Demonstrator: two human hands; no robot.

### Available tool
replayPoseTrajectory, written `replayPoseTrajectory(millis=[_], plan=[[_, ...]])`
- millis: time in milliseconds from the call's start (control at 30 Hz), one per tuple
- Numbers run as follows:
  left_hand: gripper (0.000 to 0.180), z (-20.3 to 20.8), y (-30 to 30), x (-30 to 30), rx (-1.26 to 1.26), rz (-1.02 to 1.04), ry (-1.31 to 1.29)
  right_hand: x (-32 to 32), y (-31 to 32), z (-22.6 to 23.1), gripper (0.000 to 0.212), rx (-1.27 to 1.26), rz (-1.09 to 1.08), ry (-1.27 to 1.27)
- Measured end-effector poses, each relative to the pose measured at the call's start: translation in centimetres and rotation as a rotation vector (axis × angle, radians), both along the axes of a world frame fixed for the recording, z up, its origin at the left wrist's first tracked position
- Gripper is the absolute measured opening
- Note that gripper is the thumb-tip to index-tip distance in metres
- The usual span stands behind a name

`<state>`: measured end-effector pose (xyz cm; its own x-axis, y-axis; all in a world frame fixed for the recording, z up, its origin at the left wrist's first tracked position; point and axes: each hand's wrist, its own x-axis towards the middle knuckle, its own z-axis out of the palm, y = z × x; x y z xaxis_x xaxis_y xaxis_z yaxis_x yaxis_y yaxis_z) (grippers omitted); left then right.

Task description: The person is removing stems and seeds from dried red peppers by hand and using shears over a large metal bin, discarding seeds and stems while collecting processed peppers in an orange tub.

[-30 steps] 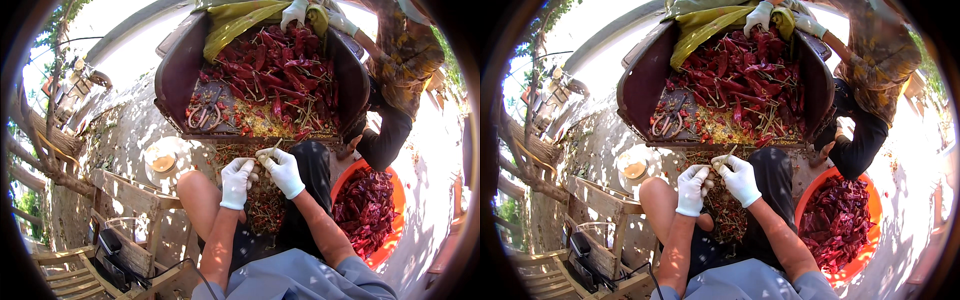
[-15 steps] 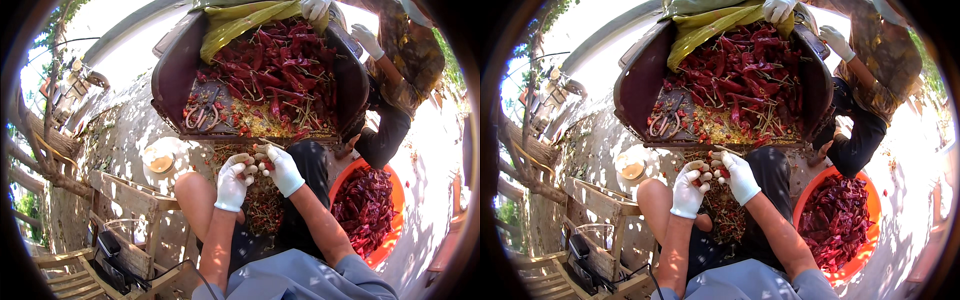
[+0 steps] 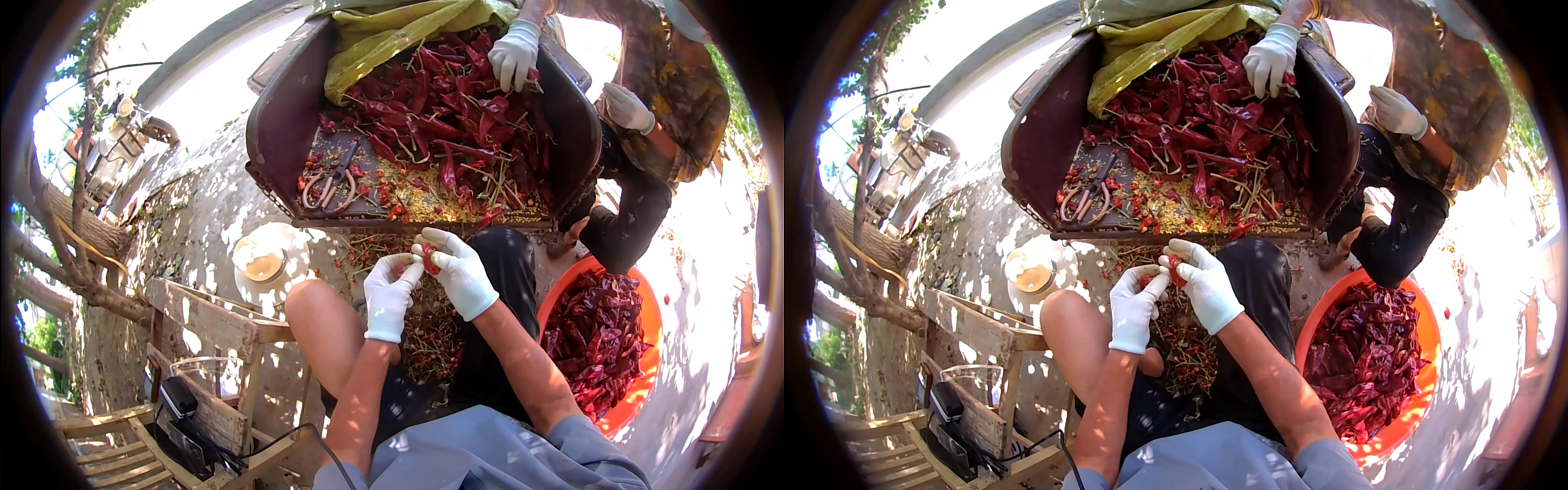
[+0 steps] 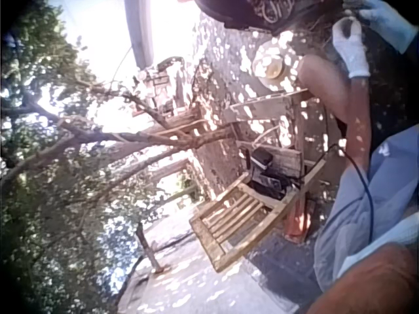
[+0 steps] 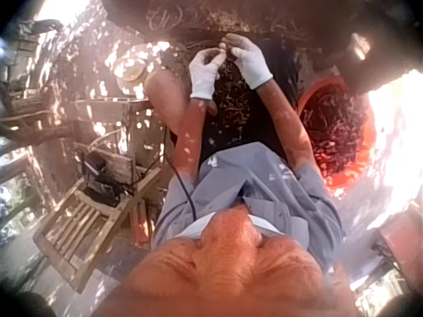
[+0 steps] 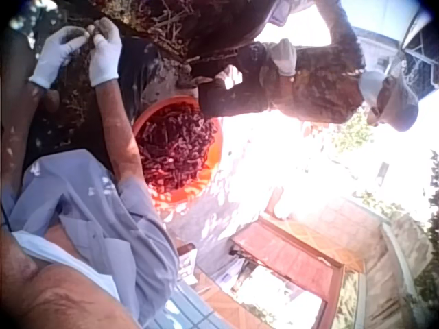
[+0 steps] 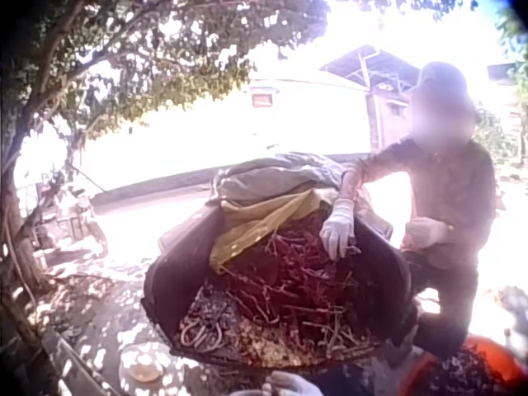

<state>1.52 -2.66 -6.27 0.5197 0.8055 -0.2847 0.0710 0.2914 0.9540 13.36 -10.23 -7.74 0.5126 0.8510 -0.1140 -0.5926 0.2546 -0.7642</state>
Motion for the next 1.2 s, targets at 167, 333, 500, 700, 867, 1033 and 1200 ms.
replayPoseTrajectory(millis=[167, 333, 500, 700, 867, 1033, 1200], plan=[[0.025, 0.4, -0.2, -0.1, -0.007, 0.024, 0.022, -0.2, -0.1, 0.1, 0.035, -0.076, -0.012, -0.084], [0.027, 0.4, -1.0, 0.2, 0.042, 0.043, -0.003, -0.4, 0.2, 0.6, 0.028, -0.104, -0.068, -0.038], [0.030, -2.8, -1.9, 1.7, 0.359, 0.082, -0.068, -0.8, 0.5, 0.7, 0.026, -0.032, -0.067, 0.071], [0.016, -2.3, -1.0, 0.9, 0.212, -0.004, -0.012, -0.7, 0.4, 0.6, 0.027, -0.036, -0.018, 0.077], [0.013, -1.5, -1.0, 0.7, 0.057, 0.007, -0.089, -0.3, 0.2, 0.5, 0.028, -0.076, -0.010, 0.013], [0.015, -2.1, -0.2, 0.7, -0.134, 0.031, -0.232, -0.6, 0.3, 0.7, 0.027, 0.010, -0.047, 0.074], [0.021, -1.9, -1.4, 1.5, 0.013, 0.028, -0.130, -0.5, 0.4, 1.0, 0.027, 0.000, -0.043, 0.078]])
